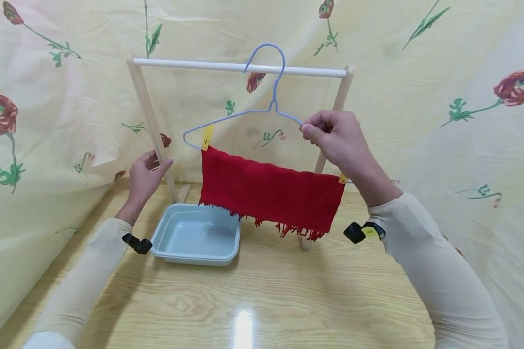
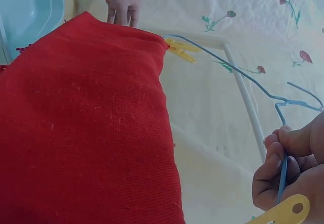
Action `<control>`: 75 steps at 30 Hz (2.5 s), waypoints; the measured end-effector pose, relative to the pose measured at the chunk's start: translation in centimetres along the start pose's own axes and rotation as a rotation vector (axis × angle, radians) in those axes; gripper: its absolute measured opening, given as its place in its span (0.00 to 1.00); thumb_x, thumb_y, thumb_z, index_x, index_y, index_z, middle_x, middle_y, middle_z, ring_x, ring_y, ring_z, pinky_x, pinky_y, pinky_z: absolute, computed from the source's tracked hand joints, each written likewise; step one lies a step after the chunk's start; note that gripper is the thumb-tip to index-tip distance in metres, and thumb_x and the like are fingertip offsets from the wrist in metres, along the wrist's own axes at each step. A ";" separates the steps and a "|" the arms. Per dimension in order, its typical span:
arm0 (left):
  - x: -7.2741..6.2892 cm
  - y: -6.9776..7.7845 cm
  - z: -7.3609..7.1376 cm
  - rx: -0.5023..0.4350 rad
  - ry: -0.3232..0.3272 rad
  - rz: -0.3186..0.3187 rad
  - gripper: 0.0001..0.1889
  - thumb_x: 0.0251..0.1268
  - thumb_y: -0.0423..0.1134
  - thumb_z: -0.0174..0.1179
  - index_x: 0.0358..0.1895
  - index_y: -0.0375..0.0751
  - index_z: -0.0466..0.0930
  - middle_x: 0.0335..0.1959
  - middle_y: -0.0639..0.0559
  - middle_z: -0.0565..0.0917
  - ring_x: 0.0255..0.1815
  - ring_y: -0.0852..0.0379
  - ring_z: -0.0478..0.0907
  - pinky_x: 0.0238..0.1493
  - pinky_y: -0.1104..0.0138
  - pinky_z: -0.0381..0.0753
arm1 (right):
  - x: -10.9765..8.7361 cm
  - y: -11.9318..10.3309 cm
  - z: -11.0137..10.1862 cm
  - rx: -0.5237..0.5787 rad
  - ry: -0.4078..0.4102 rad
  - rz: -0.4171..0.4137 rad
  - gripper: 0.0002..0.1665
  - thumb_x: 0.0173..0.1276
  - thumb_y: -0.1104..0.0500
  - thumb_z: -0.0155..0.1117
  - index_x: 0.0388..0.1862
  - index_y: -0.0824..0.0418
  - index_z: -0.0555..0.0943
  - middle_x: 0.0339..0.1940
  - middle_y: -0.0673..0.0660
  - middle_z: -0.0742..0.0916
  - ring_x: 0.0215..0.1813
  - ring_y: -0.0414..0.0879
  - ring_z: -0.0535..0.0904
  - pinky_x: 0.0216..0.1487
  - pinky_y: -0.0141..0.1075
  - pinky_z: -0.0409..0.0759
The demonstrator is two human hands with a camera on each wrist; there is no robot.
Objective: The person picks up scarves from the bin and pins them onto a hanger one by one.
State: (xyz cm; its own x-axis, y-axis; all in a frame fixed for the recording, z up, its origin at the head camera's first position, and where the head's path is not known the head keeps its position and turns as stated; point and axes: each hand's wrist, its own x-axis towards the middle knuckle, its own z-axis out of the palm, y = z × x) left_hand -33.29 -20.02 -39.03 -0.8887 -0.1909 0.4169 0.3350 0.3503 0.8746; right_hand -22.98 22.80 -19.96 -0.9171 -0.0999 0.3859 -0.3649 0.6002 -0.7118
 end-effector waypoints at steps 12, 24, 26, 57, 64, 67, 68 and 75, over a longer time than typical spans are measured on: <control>0.1 -0.1 0.6 0.017 0.134 -0.021 0.21 0.69 0.43 0.68 0.57 0.31 0.83 0.51 0.35 0.87 0.53 0.45 0.87 0.50 0.60 0.86 | 1.8 -2.2 -0.8 -0.038 -0.035 0.123 0.16 0.76 0.49 0.62 0.51 0.59 0.84 0.39 0.49 0.85 0.41 0.47 0.76 0.21 0.37 0.80; 0.1 -0.3 0.8 0.029 0.177 -0.020 0.17 0.69 0.41 0.68 0.54 0.32 0.86 0.49 0.37 0.88 0.50 0.46 0.88 0.46 0.64 0.87 | 4.1 -2.2 0.1 0.071 -0.037 0.131 0.17 0.76 0.54 0.62 0.55 0.65 0.82 0.41 0.51 0.85 0.43 0.46 0.78 0.45 0.27 0.80; 0.1 -0.4 0.8 0.030 0.174 -0.023 0.18 0.69 0.41 0.68 0.54 0.32 0.86 0.49 0.37 0.88 0.50 0.46 0.88 0.46 0.64 0.87 | 4.4 -2.1 0.4 0.096 -0.039 0.125 0.17 0.76 0.56 0.62 0.54 0.67 0.82 0.39 0.51 0.85 0.42 0.46 0.78 0.45 0.28 0.80; 0.2 -0.4 0.7 0.029 0.162 -0.054 0.17 0.70 0.41 0.67 0.56 0.35 0.86 0.50 0.38 0.88 0.52 0.47 0.87 0.47 0.63 0.87 | 5.7 1.0 5.2 0.168 -0.028 0.176 0.16 0.76 0.55 0.62 0.52 0.66 0.83 0.40 0.58 0.85 0.40 0.47 0.77 0.44 0.30 0.79; 0.1 -0.4 0.6 0.036 0.161 -0.049 0.17 0.70 0.41 0.67 0.56 0.35 0.86 0.50 0.38 0.88 0.52 0.48 0.87 0.47 0.60 0.87 | 5.5 1.9 6.1 0.184 -0.028 0.170 0.14 0.77 0.56 0.62 0.50 0.67 0.83 0.35 0.54 0.84 0.38 0.47 0.76 0.40 0.30 0.79; 0.2 -0.5 0.7 0.033 0.157 -0.052 0.17 0.70 0.41 0.67 0.56 0.35 0.86 0.51 0.38 0.88 0.52 0.47 0.87 0.48 0.60 0.86 | 5.4 2.2 6.4 0.186 -0.027 0.183 0.14 0.77 0.56 0.62 0.51 0.65 0.83 0.36 0.55 0.84 0.39 0.47 0.76 0.41 0.30 0.79; 0.2 -0.5 0.7 0.030 0.156 -0.052 0.17 0.70 0.41 0.67 0.56 0.35 0.86 0.51 0.38 0.88 0.52 0.47 0.87 0.48 0.60 0.86 | 5.4 2.3 6.5 0.186 -0.028 0.184 0.14 0.77 0.56 0.62 0.51 0.65 0.83 0.37 0.55 0.85 0.39 0.47 0.77 0.41 0.30 0.79; 0.4 -0.8 0.8 0.021 0.158 -0.051 0.17 0.70 0.41 0.67 0.56 0.35 0.86 0.51 0.38 0.88 0.52 0.47 0.87 0.49 0.56 0.86 | 5.3 2.7 7.0 0.179 -0.039 0.157 0.14 0.78 0.56 0.61 0.49 0.67 0.83 0.36 0.54 0.85 0.39 0.47 0.77 0.40 0.31 0.78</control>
State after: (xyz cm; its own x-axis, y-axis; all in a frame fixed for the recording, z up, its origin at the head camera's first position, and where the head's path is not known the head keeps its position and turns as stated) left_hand -34.10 -19.64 -39.74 -0.8433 -0.3503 0.4077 0.2829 0.3557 0.8907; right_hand -30.00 18.33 -23.94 -0.9691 -0.0488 0.2417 -0.2365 0.4611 -0.8553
